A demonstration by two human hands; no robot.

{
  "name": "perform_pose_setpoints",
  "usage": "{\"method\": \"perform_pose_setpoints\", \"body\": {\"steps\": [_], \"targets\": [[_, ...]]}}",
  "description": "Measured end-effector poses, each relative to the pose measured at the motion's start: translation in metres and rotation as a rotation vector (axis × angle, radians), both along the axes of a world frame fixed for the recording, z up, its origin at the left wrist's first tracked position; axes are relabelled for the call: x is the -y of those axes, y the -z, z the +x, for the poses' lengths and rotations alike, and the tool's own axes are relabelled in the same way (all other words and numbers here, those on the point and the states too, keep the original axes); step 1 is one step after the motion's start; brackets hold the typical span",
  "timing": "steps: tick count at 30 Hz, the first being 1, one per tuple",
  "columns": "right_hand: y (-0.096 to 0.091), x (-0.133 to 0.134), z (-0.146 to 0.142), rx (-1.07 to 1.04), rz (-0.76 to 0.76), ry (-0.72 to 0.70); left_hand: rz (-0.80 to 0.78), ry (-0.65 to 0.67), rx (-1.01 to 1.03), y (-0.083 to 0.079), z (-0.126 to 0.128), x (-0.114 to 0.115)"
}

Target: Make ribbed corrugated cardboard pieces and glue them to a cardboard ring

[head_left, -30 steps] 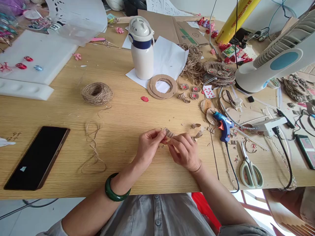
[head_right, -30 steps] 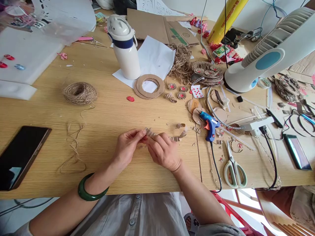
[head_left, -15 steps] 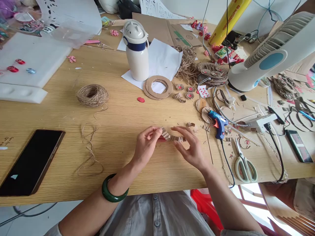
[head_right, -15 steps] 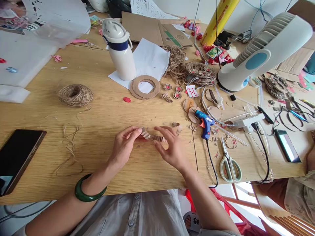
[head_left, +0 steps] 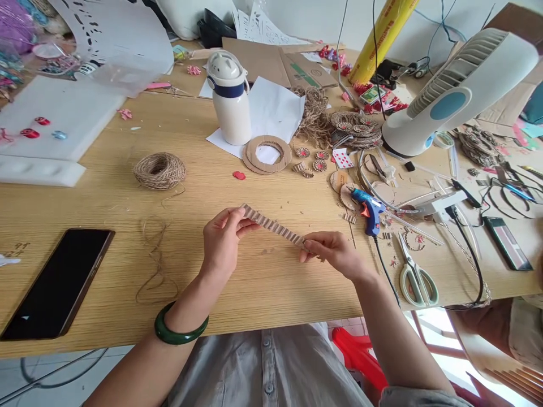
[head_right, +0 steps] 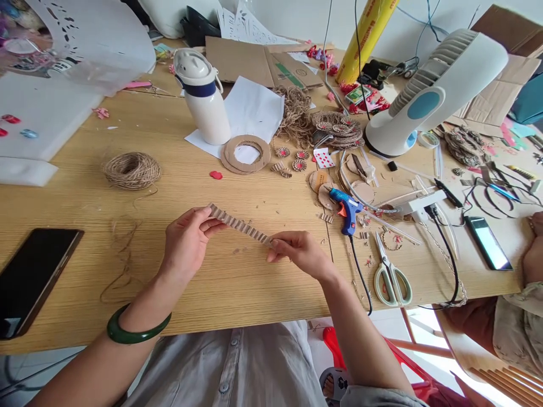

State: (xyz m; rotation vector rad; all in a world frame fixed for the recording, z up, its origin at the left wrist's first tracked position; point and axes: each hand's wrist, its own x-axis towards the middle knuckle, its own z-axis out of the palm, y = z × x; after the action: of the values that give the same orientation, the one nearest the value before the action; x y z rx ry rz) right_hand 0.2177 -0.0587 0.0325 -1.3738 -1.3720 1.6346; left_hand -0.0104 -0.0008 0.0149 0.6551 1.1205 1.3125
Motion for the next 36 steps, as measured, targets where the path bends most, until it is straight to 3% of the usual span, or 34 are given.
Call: {"method": "perform_pose_setpoints", "body": {"steps": [3, 5, 12, 15, 17, 20, 23, 26, 29, 32, 34, 36], "targets": [[0.000, 0.002, 0.001, -0.131, -0.178, 0.077, -0.036, 0.026, 0.074, 0.002, 0.003, 0.002], [-0.001, 0.002, 0.002, -0.138, -0.198, 0.106, -0.067, 0.054, 0.131, 0.002, 0.006, 0.004], [0.003, 0.007, 0.015, 0.010, -0.094, 0.078, -0.195, 0.021, 0.284, 0.005, 0.012, 0.006], [0.007, 0.011, 0.023, 0.104, -0.024, 0.101, -0.176, 0.051, 0.265, 0.006, 0.013, 0.009], [0.009, 0.014, 0.026, 0.182, 0.021, 0.132, -0.117, 0.133, 0.157, 0.006, 0.015, 0.014], [0.007, 0.018, 0.027, 0.327, 0.126, 0.163, -0.010, 0.346, -0.170, 0.007, 0.019, 0.024], [0.003, 0.023, 0.025, 0.504, 0.268, 0.182, 0.186, 0.562, -0.565, 0.010, 0.023, 0.032], [0.001, 0.030, 0.022, 0.576, 0.369, 0.191, 0.389, 0.692, -0.856, 0.013, 0.030, 0.036], [0.001, 0.039, 0.028, 0.610, 0.517, 0.257, 0.483, 0.710, -1.073, 0.014, 0.036, 0.037], [0.002, 0.059, 0.056, 0.771, 0.682, 0.504, 0.483, 0.663, -1.154, 0.012, 0.037, 0.036], [0.005, 0.083, 0.086, 0.995, 0.663, 0.688, 0.451, 0.610, -1.151, 0.010, 0.036, 0.033], [0.008, 0.111, 0.119, 1.254, 0.491, 0.770, 0.447, 0.551, -1.156, 0.007, 0.034, 0.030]]}}
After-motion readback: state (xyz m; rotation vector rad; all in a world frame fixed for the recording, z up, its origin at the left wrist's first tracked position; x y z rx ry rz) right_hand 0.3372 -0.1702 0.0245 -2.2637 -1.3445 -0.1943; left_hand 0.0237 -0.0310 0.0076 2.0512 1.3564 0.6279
